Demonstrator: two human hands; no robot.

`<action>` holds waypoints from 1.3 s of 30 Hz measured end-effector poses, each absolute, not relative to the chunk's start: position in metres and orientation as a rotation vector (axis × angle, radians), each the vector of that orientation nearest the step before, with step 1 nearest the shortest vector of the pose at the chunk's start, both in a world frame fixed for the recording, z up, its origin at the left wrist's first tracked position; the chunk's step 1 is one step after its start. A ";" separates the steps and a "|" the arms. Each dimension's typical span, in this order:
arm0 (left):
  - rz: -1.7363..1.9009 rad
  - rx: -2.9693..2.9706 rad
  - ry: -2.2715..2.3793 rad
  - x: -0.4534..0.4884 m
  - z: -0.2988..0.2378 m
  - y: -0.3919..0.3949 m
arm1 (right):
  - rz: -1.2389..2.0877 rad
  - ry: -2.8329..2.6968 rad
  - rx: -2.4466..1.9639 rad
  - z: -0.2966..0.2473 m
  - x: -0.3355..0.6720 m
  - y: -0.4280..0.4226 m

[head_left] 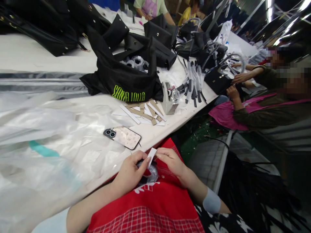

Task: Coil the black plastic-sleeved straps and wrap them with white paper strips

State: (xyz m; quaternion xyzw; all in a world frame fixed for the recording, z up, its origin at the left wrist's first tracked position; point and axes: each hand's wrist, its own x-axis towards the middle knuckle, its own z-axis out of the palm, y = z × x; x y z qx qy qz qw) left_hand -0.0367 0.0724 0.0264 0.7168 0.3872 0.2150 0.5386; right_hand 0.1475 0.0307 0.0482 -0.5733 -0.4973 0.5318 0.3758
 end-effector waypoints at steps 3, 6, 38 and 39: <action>0.526 1.720 0.983 -0.036 0.028 0.070 | 1.282 -1.438 -1.523 0.058 0.148 0.029; 0.567 1.691 0.998 -0.036 0.030 0.067 | 1.232 -1.384 -1.687 0.059 0.145 0.028; 0.464 0.654 0.699 -0.010 0.039 0.118 | 0.256 -2.227 -1.627 0.056 0.126 0.014; 0.469 0.631 0.704 -0.007 0.038 0.119 | 0.242 -2.224 -1.603 0.057 0.128 0.015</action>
